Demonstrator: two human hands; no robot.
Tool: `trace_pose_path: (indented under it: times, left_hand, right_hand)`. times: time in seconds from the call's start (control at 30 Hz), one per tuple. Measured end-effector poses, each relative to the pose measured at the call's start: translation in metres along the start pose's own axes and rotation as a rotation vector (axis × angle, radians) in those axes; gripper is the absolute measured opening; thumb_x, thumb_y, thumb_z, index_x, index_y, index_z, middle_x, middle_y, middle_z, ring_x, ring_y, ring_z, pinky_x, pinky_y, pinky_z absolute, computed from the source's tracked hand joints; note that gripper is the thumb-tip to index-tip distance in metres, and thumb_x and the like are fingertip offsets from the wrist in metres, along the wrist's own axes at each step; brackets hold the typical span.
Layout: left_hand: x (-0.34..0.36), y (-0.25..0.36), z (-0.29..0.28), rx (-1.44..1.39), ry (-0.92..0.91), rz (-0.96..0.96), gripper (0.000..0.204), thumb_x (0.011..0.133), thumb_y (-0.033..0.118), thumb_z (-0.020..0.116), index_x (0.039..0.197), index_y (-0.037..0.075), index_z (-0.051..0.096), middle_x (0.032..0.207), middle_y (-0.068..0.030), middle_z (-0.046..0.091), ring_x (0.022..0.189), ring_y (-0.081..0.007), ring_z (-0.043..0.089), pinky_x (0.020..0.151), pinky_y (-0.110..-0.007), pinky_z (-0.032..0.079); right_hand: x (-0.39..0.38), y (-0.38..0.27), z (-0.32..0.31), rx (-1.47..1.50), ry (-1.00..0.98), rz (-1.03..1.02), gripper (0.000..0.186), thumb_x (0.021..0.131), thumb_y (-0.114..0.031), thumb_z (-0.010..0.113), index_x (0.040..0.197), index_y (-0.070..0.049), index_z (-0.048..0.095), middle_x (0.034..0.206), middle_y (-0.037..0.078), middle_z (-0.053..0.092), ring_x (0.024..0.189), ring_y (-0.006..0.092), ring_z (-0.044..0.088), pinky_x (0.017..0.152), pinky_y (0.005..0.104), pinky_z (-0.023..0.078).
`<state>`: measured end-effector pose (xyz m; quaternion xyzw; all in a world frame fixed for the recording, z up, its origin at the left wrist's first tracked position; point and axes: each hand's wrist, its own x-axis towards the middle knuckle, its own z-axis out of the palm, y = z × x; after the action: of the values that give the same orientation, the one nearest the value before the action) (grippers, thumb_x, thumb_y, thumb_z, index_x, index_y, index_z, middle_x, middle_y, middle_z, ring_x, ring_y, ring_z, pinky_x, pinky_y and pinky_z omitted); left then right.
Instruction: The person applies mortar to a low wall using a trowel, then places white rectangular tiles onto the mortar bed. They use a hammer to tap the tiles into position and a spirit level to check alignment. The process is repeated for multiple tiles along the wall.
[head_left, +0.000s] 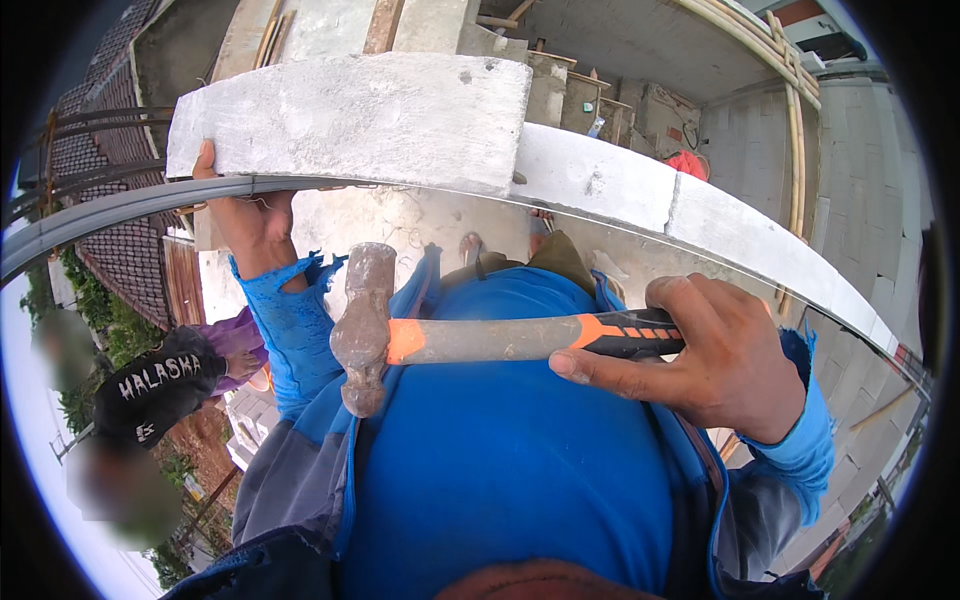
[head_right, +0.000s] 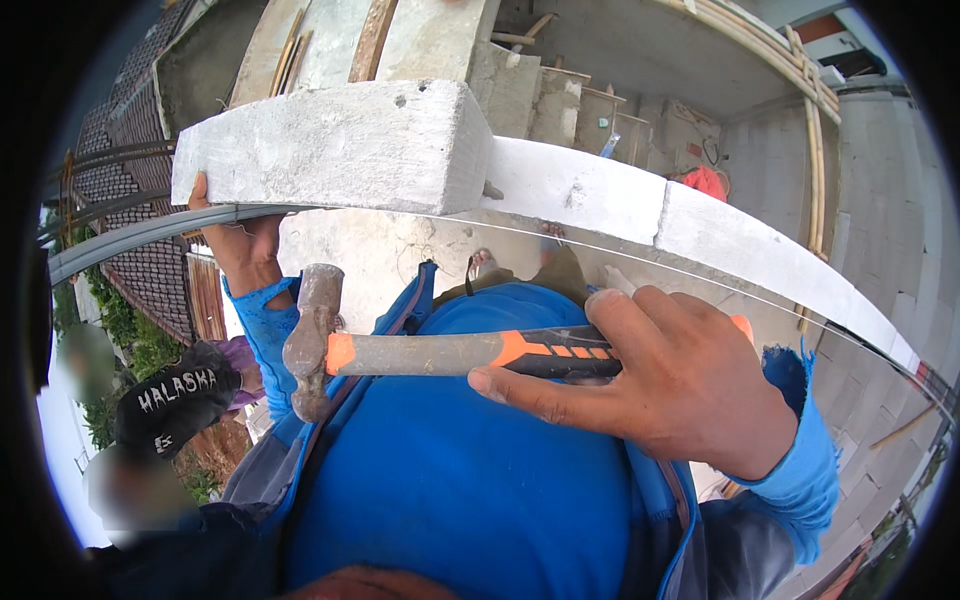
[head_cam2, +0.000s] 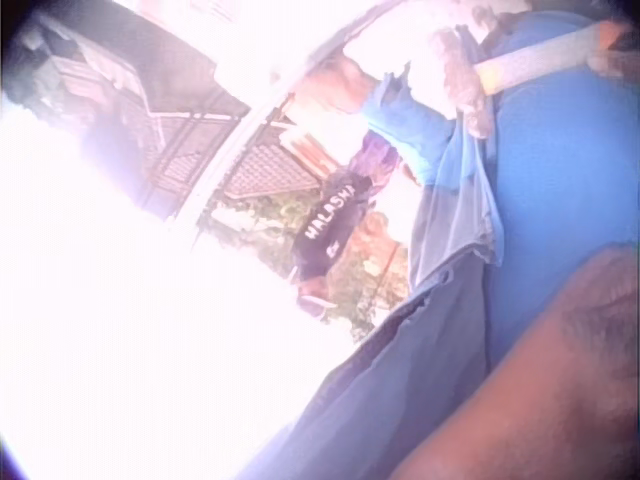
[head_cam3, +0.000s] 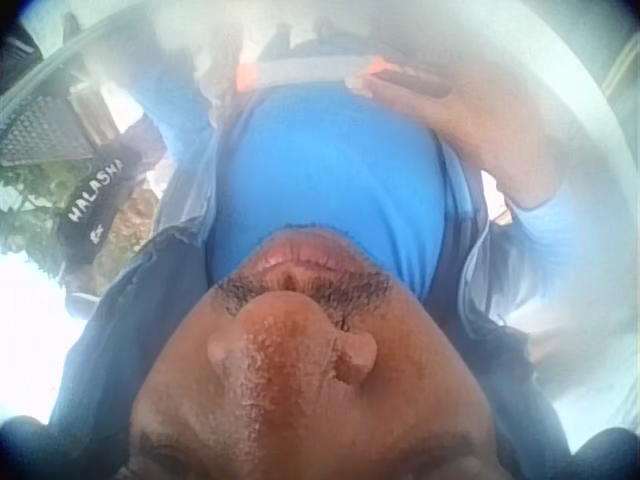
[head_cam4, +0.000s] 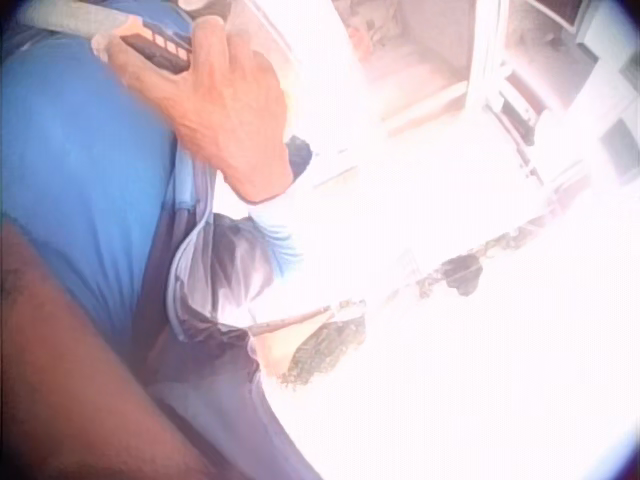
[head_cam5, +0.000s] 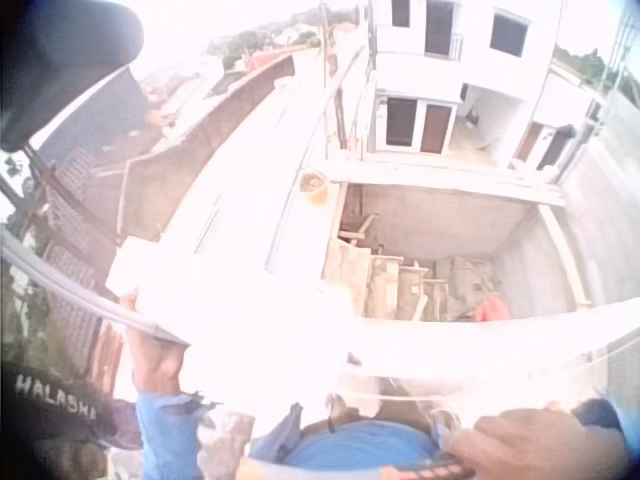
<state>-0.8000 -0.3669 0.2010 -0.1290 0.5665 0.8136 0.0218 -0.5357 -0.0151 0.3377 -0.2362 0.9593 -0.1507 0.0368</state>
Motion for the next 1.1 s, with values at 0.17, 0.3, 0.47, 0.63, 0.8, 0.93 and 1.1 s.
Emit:
trace_pose_path:
  times: [0.17, 0.3, 0.47, 0.63, 0.8, 0.93, 1.1]
  left_hand:
    - [0.016, 0.006, 0.003, 0.036, -0.078, 0.025, 0.082, 0.1, 0.055, 0.057, 0.16, 0.003, 0.038, 0.158, -0.0253, 0.048, 0.143, -0.0423, 0.052, 0.11, -0.064, 0.049]
    - [0.011, 0.002, 0.005, 0.014, -0.024, 0.04, 0.079, 0.1, 0.053, 0.058, 0.158, 0.002, 0.039, 0.156, -0.0245, 0.05, 0.141, -0.0418, 0.055, 0.111, -0.061, 0.05]
    - [0.014, 0.002, -0.002, -0.039, -0.028, 0.046, 0.078, 0.1, 0.051, 0.06, 0.157, 0.001, 0.041, 0.156, -0.0232, 0.052, 0.14, -0.0415, 0.056, 0.111, -0.062, 0.051]
    - [0.01, 0.002, 0.001, -0.074, -0.001, 0.024, 0.077, 0.099, 0.051, 0.061, 0.157, 0.003, 0.043, 0.155, -0.0217, 0.053, 0.139, -0.0406, 0.057, 0.111, -0.062, 0.05]
    - [0.012, 0.002, 0.0, -0.079, 0.007, 0.011, 0.08, 0.095, 0.052, 0.066, 0.158, 0.007, 0.044, 0.155, -0.0183, 0.054, 0.141, -0.0395, 0.055, 0.111, -0.062, 0.049]
    - [0.012, -0.001, 0.002, -0.11, 0.02, 0.026, 0.078, 0.096, 0.051, 0.066, 0.156, 0.007, 0.045, 0.153, -0.0179, 0.057, 0.139, -0.0381, 0.058, 0.113, -0.059, 0.049]
    - [0.013, 0.0, 0.005, -0.098, 0.004, 0.041, 0.073, 0.099, 0.05, 0.062, 0.155, 0.005, 0.046, 0.154, -0.0196, 0.055, 0.141, -0.0375, 0.055, 0.114, -0.06, 0.046]
  right_hand:
    - [0.016, 0.0, 0.089, -0.227, -0.07, 0.055, 0.052, 0.095, -0.019, 0.069, 0.141, -0.042, 0.068, 0.091, 0.003, 0.053, 0.08, 0.0158, 0.058, 0.059, 0.0295, 0.046]
    - [0.012, 0.014, 0.135, -0.262, -0.075, 0.043, 0.054, 0.098, -0.02, 0.067, 0.147, -0.043, 0.063, 0.093, 0.004, 0.057, 0.08, 0.0179, 0.057, 0.062, 0.0329, 0.046]
    - [0.009, 0.017, 0.142, -0.315, -0.045, 0.169, 0.057, 0.099, -0.02, 0.066, 0.149, -0.045, 0.061, 0.093, 0.003, 0.056, 0.079, 0.0177, 0.057, 0.062, 0.0326, 0.047]
    - [0.014, 0.019, 0.145, -0.197, -0.036, 0.02, 0.058, 0.098, -0.021, 0.065, 0.149, -0.048, 0.06, 0.105, 0.006, 0.064, 0.084, 0.0189, 0.062, 0.066, 0.0338, 0.05]
    - [0.022, 0.037, 0.14, -0.273, 0.017, 0.129, 0.052, 0.097, -0.022, 0.067, 0.143, -0.047, 0.066, 0.106, 0.004, 0.067, 0.081, 0.0163, 0.059, 0.063, 0.0285, 0.047]
    - [0.019, 0.038, 0.151, -0.144, 0.019, 0.063, 0.064, 0.093, -0.017, 0.068, 0.149, -0.049, 0.06, 0.097, 0.004, 0.061, 0.082, 0.0195, 0.062, 0.067, 0.0344, 0.05]
    - [0.026, 0.047, 0.141, -0.214, -0.01, 0.15, 0.06, 0.092, -0.017, 0.069, 0.144, -0.048, 0.065, 0.098, 0.002, 0.062, 0.08, 0.0184, 0.059, 0.069, 0.0328, 0.049]
